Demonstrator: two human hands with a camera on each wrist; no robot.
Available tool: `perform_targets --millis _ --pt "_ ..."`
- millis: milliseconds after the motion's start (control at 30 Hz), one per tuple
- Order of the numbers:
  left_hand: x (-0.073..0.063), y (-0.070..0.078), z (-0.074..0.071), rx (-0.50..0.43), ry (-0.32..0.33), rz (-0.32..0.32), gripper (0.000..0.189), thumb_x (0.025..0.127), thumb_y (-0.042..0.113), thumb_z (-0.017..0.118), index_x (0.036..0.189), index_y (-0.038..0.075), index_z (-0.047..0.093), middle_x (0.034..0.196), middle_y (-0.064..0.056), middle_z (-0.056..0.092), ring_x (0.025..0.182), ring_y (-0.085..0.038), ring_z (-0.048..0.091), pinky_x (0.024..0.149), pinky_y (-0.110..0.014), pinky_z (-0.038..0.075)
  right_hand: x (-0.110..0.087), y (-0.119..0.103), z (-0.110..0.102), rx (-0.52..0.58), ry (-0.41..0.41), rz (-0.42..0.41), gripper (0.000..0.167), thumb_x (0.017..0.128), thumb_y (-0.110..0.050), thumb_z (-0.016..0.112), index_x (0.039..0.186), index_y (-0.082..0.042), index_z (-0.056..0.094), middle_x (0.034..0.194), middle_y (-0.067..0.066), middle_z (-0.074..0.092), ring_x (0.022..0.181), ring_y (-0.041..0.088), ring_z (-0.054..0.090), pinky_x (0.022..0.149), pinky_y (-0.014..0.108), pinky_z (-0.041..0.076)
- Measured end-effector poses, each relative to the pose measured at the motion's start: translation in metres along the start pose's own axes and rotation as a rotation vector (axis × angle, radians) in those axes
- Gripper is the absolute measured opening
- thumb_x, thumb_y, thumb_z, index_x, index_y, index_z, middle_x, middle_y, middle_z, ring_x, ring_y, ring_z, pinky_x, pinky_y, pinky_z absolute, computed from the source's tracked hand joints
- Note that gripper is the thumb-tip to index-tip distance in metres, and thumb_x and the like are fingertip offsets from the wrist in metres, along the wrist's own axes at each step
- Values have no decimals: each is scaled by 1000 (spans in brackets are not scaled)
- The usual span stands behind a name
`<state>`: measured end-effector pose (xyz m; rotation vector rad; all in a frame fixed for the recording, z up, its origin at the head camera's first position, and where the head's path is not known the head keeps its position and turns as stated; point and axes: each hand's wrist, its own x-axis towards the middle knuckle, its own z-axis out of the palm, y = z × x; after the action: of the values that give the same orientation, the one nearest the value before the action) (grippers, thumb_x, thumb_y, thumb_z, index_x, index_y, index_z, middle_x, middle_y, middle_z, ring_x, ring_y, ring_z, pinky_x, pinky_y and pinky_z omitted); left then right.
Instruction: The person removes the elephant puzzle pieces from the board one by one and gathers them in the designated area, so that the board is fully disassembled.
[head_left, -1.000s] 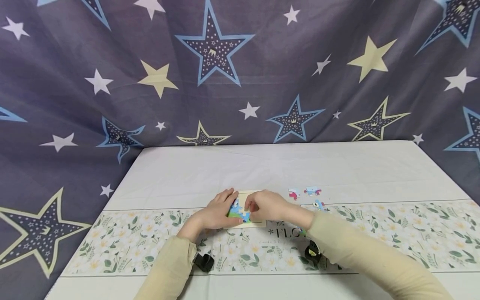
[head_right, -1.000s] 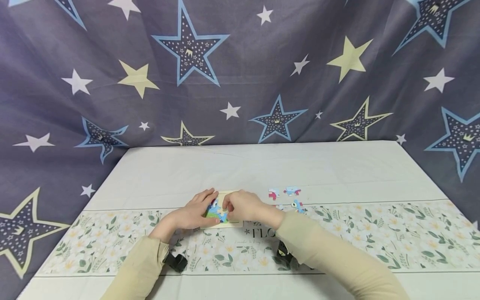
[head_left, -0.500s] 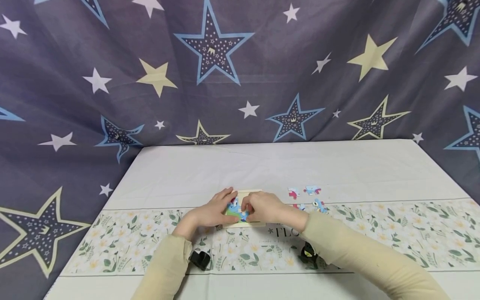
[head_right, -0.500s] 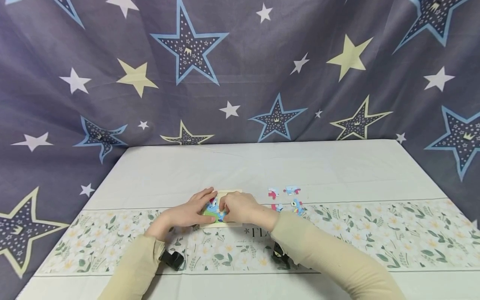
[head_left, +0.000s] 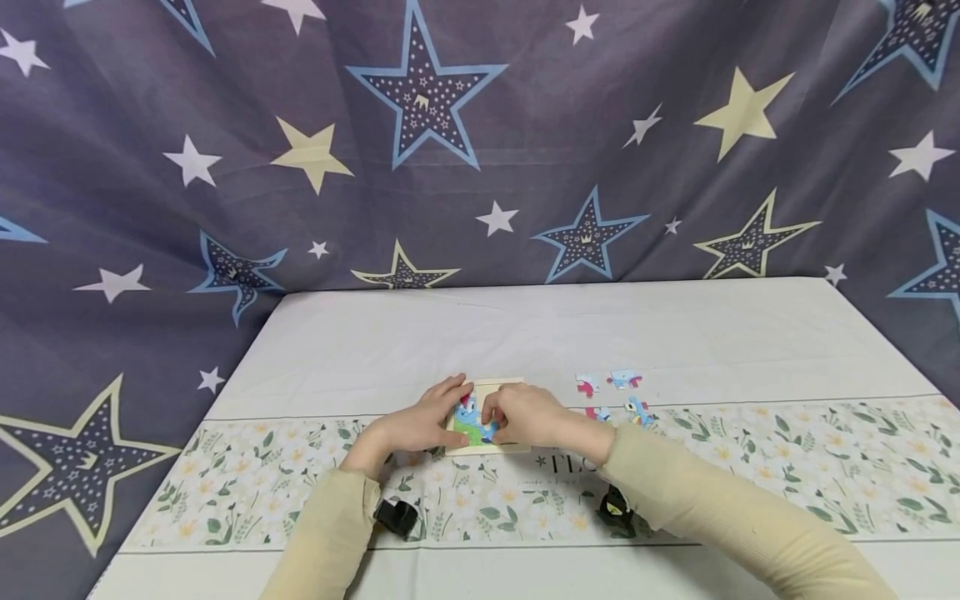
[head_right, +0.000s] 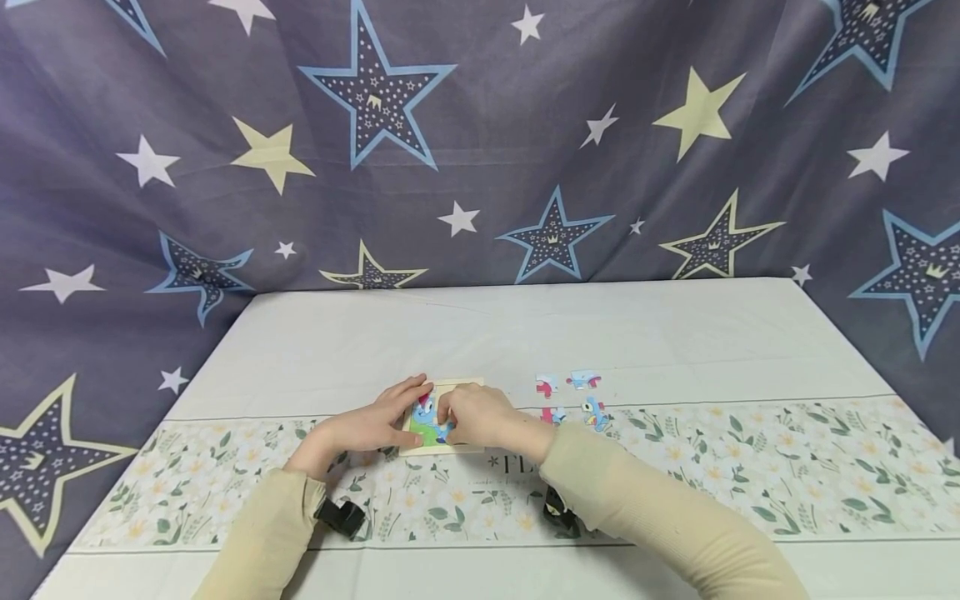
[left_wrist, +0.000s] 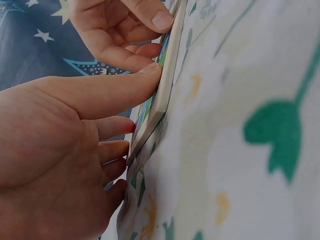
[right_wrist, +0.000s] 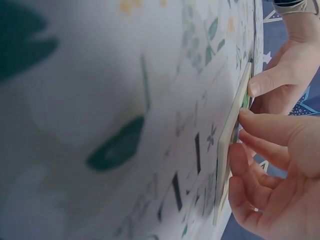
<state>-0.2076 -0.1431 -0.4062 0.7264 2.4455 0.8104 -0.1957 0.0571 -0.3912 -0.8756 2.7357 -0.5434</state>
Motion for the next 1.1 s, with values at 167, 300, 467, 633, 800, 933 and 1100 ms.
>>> perform_targets --millis 167,300,467,633,800,933,1100 --pt "0 1 0 -16 2 -10 80 85 27 63 146 5 16 153 -12 2 140 -31 -2 108 -55 12 1 -1 1 23 -2 23 16 75 -16 75 89 -18 67 80 -5 61 74 9 55 63 29 46" --pt "-1 2 0 -15 3 -14 79 85 27 63 146 5 17 153 -12 2 140 -31 -2 108 -56 12 1 -1 1 47 -3 26 17 74 -15 75 89 -17 67 79 -5 62 73 10 55 63 29 46" --pt "0 3 0 -6 7 -11 79 85 26 63 146 6 17 153 -11 3 140 -30 -2 108 -56 11 0 -1 0 70 7 11 17 74 -13 75 88 -16 67 80 -4 62 73 10 55 64 30 46" --pt "-1 3 0 -5 9 -8 79 84 26 63 146 5 18 153 -12 3 140 -31 -1 108 -56 12 -2 1 2 91 19 -5 17 74 -12 75 88 -16 66 83 -2 59 72 10 52 63 30 45" --pt "-1 3 0 -7 10 -8 79 84 26 63 146 5 18 153 -12 4 140 -31 -1 108 -56 12 -2 4 3 111 28 -30 17 76 -13 73 90 -16 66 84 -1 63 71 11 55 63 31 46" --pt "-1 3 -1 -5 10 -13 79 84 26 63 146 6 18 153 -12 4 140 -30 -1 108 -56 11 -3 6 4 148 26 -54 16 78 -12 71 92 -16 64 81 -2 63 69 10 55 61 29 46" --pt "-2 3 -1 0 7 -11 80 84 27 63 146 7 18 153 -11 4 140 -30 0 108 -55 12 -5 10 4 216 38 -91 12 82 -8 66 92 -15 64 75 -3 61 63 9 53 57 26 44"
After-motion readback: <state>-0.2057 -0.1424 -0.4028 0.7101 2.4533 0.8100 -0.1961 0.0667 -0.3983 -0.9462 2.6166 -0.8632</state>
